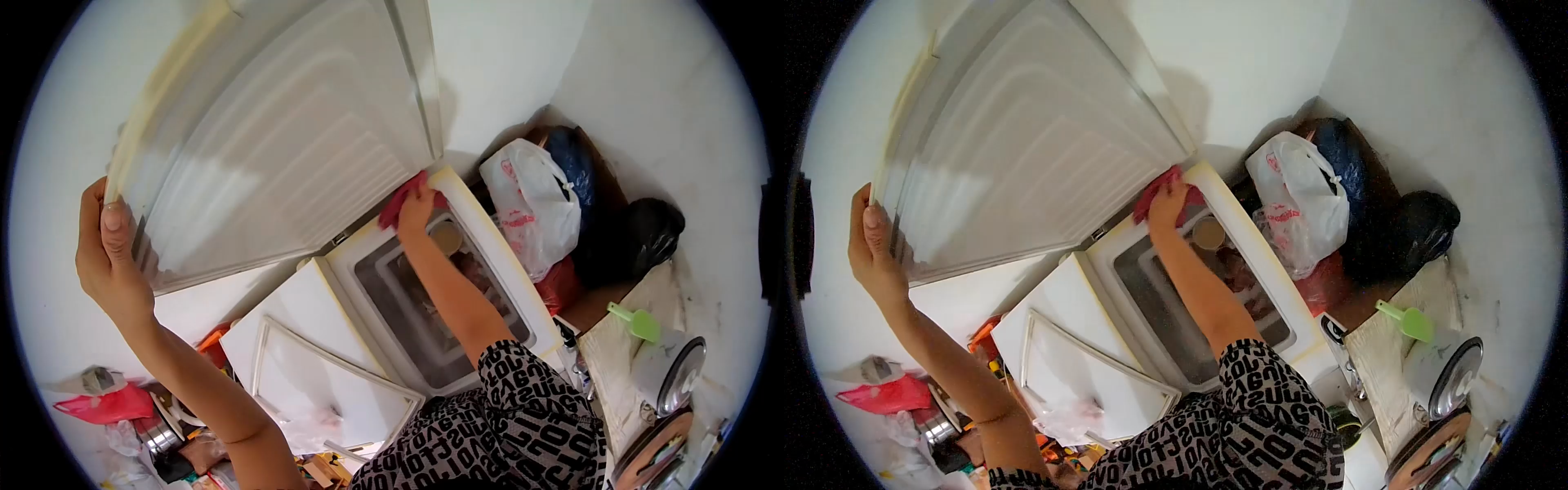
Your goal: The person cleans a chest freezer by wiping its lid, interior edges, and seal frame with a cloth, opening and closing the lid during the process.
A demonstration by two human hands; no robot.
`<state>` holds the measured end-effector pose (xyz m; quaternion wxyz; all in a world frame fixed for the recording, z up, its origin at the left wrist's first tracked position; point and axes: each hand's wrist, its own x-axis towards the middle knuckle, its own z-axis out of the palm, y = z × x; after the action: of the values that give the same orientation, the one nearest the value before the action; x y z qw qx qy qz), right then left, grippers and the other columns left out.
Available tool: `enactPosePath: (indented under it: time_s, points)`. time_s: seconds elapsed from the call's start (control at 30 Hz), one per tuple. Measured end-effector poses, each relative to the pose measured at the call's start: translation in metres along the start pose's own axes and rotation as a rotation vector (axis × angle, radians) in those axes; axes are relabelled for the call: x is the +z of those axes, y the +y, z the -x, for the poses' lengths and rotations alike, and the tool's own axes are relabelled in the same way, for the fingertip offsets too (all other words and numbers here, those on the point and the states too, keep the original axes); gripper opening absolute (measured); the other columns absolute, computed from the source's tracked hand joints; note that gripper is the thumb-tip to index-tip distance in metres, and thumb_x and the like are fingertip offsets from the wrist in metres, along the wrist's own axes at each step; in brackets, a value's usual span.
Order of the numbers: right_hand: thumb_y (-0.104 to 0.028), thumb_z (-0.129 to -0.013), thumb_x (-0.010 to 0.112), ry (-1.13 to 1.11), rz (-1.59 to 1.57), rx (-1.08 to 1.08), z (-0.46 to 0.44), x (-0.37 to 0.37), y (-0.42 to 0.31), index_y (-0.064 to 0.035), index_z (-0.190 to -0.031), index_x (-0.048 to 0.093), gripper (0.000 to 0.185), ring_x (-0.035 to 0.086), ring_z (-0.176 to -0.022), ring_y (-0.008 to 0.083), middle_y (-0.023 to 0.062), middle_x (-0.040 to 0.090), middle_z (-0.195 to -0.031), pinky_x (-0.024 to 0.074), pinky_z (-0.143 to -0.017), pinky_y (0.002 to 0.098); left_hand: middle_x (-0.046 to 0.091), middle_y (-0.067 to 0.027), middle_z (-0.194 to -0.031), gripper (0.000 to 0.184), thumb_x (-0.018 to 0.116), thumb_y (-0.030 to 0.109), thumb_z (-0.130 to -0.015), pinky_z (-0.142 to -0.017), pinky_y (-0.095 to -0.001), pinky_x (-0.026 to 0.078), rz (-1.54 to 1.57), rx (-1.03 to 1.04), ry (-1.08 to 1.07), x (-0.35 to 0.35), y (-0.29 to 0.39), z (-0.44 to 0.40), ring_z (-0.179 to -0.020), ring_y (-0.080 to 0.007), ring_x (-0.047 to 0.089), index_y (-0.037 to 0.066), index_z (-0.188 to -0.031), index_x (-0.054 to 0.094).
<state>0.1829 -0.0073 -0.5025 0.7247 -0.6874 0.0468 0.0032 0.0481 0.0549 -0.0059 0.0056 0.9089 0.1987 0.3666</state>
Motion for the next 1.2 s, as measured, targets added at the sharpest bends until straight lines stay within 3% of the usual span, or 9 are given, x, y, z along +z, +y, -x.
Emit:
enactPosePath:
  time_s: [0.27, 0.43, 0.47, 0.6, 0.77, 0.87, 1.07, 1.13, 1.2]
  points:
    - [0.003, -0.084, 0.043, 0.147, -0.033, 0.122, 0.048, 0.000, -0.118, 0.0045, -0.115, 0.054, 0.033, 0.043, -0.109, 0.0356, 0.0213, 0.048, -0.107, 0.0317, -0.097, 0.0346, 0.046, 0.0019, -0.068, 0.053, 0.043, 0.053, -0.092, -0.063, -0.0207, 0.033, 0.038, -0.009, -0.006, 0.001, 0.000, -0.003, -0.067, -0.0078, 0.042, 0.003, -0.099, 0.060]
    - [0.002, -0.084, 0.043, -0.175, -0.013, 0.171, 0.079, 0.023, -0.045, 0.0067, -0.113, 0.055, 0.031, 0.044, -0.109, 0.0372, 0.0232, 0.047, -0.114, 0.0318, -0.098, 0.0355, 0.049, 0.0021, -0.069, 0.048, 0.044, 0.049, -0.092, -0.062, -0.0198, 0.034, -0.018, -0.001, 0.009, -0.001, 0.000, -0.001, -0.066, -0.0068, 0.042, 0.005, -0.097, 0.061]
    - [0.002, -0.086, 0.043, -0.058, -0.082, 0.131, 0.075, 0.043, 0.014, 0.0075, -0.113, 0.054, 0.030, 0.048, -0.105, 0.0324, 0.0202, 0.050, -0.112, 0.0338, -0.096, 0.0331, 0.050, 0.0022, -0.069, 0.049, 0.046, 0.051, -0.091, -0.062, -0.0199, 0.035, 0.024, -0.020, 0.002, 0.000, -0.004, -0.003, -0.066, -0.0066, 0.043, 0.005, -0.097, 0.062]
    - [0.007, -0.085, 0.037, 0.100, -0.379, 0.078, 0.004, 0.005, -0.035, 0.0069, -0.122, 0.048, 0.039, 0.051, -0.106, 0.0241, 0.0150, 0.054, -0.117, 0.0380, -0.094, 0.0318, 0.054, -0.0026, -0.076, 0.049, 0.045, 0.052, -0.091, -0.070, -0.0231, 0.040, -0.076, -0.108, -0.043, -0.006, -0.009, 0.002, -0.074, -0.0095, 0.050, 0.008, -0.106, 0.063]
    - [0.006, -0.085, 0.037, 0.239, -0.284, 0.143, 0.048, 0.036, -0.049, 0.0054, -0.129, 0.041, 0.044, 0.051, -0.103, 0.0265, 0.0153, 0.052, -0.116, 0.0391, -0.092, 0.0327, 0.062, -0.0032, -0.082, 0.056, 0.041, 0.063, -0.088, -0.075, -0.0268, 0.041, -0.209, -0.085, -0.005, 0.004, 0.004, 0.002, -0.081, -0.0138, 0.056, 0.017, -0.105, 0.066]
    - [0.006, -0.085, 0.038, 0.167, -0.488, 0.519, 0.108, 0.050, -0.116, 0.0040, -0.134, 0.038, 0.049, 0.054, -0.101, 0.0264, 0.0161, 0.056, -0.115, 0.0407, -0.092, 0.0327, 0.064, -0.0039, -0.083, 0.058, 0.039, 0.065, -0.087, -0.076, -0.0281, 0.041, -0.222, 0.003, 0.052, 0.008, -0.001, 0.000, -0.080, -0.0155, 0.058, 0.017, -0.105, 0.066]
    - [0.004, -0.086, 0.043, -0.045, 0.123, 0.194, 0.154, 0.105, 0.012, 0.0001, -0.122, 0.053, 0.038, 0.052, -0.100, 0.0282, 0.0146, 0.052, -0.114, 0.0423, -0.087, 0.0345, 0.063, -0.0029, -0.077, 0.054, 0.044, 0.062, -0.087, -0.071, -0.0249, 0.042, -0.152, -0.027, -0.003, 0.004, 0.003, 0.000, -0.074, -0.0138, 0.057, 0.015, -0.102, 0.066]
    - [0.004, -0.087, 0.041, -0.220, -0.395, 0.565, 0.135, 0.082, 0.000, -0.0006, -0.122, 0.051, 0.037, 0.060, -0.086, 0.0240, 0.0092, 0.059, -0.101, 0.0503, -0.072, 0.0322, 0.062, -0.0022, -0.074, 0.055, 0.044, 0.065, -0.086, -0.069, -0.0256, 0.043, -0.185, -0.023, 0.023, 0.000, 0.004, -0.002, -0.070, -0.0149, 0.057, 0.016, -0.099, 0.066]
    - [0.003, -0.086, 0.043, -0.118, -0.570, 0.541, 0.102, 0.054, -0.048, -0.0013, -0.121, 0.052, 0.037, 0.059, -0.086, 0.0249, 0.0102, 0.059, -0.097, 0.0495, -0.072, 0.0329, 0.063, -0.0026, -0.073, 0.056, 0.044, 0.066, -0.085, -0.069, -0.0264, 0.043, -0.192, -0.037, 0.012, 0.000, 0.011, -0.002, -0.070, -0.0156, 0.058, 0.016, -0.099, 0.066]
